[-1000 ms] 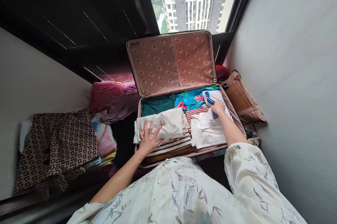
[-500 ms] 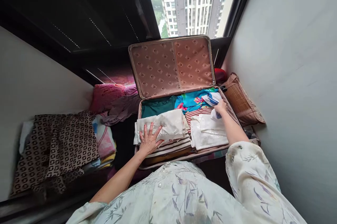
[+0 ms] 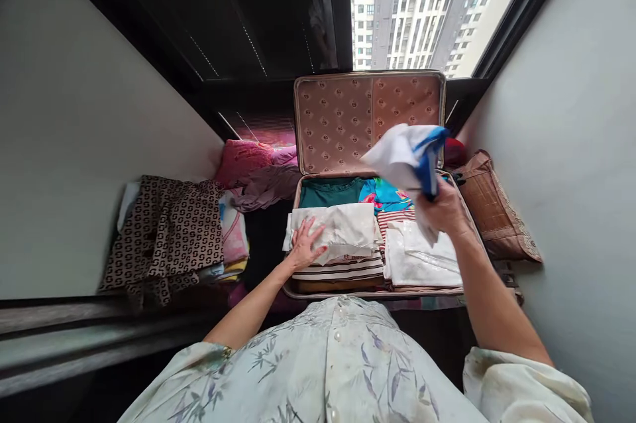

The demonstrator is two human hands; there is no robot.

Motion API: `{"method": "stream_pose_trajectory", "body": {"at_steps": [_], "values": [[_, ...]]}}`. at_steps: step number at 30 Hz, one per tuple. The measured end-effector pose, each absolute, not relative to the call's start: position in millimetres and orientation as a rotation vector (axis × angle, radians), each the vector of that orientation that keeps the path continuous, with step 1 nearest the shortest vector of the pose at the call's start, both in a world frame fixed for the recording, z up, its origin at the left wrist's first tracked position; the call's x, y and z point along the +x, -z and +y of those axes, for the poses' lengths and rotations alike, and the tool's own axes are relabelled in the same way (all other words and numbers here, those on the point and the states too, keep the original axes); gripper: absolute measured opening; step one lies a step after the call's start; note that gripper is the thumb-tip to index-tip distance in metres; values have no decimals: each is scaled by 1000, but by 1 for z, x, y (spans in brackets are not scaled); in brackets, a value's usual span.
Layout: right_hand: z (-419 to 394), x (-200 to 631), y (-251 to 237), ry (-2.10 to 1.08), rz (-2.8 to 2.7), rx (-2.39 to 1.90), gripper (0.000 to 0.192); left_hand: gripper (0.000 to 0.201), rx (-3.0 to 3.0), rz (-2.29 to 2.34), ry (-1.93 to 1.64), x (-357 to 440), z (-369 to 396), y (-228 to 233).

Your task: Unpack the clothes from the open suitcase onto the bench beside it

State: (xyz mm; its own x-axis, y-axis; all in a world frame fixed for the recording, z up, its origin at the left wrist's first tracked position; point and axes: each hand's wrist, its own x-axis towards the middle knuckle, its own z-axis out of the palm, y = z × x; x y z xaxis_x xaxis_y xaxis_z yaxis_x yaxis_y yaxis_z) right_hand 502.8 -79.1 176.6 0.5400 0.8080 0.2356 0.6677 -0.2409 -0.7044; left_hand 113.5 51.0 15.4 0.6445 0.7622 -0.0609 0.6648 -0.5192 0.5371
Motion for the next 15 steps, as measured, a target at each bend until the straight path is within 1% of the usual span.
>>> {"method": "stream_pose_trajectory", "body": {"at_steps": [1, 2, 3, 5, 6, 7, 9, 10, 11, 13, 15], "values": [[-70, 469, -175, -208, -1368, -1894, 40, 61, 2241, 1174, -423, 107, 56, -17], [-61, 435, -169, -204, -1540, -1818, 54, 60, 2111, 1278, -618, 98, 62, -19], [-52, 401, -157, -255, -1718, -1788, 64, 63, 1958, 1407, -805, 90, 67, -21], [-40, 342, -123, -434, -1971, -1915, 72, 69, 1688, 1658, -1091, 72, 76, -26], [-37, 319, -104, -536, -2094, -1969, 76, 69, 1643, 1735, -1176, 65, 78, -30], [-36, 301, -86, -596, -2199, -1989, 84, 68, 1687, 1759, -1218, 60, 79, -35], [-37, 283, -59, -631, -2291, -2013, 101, 64, 1978, 1667, -1162, 61, 77, -46], [-38, 281, -52, -659, -2306, -2007, 105, 61, 2157, 1567, -1062, 67, 73, -52], [-38, 284, -49, -707, -2304, -1986, 105, 59, 2316, 1449, -932, 76, 69, -56], [-41, 303, -52, -814, -2213, -1934, 97, 54, 2533, 1236, -662, 99, 59, -60], [-47, 334, -60, -832, -2045, -1945, 81, 53, 2623, 1126, -422, 122, 52, -55]]}}
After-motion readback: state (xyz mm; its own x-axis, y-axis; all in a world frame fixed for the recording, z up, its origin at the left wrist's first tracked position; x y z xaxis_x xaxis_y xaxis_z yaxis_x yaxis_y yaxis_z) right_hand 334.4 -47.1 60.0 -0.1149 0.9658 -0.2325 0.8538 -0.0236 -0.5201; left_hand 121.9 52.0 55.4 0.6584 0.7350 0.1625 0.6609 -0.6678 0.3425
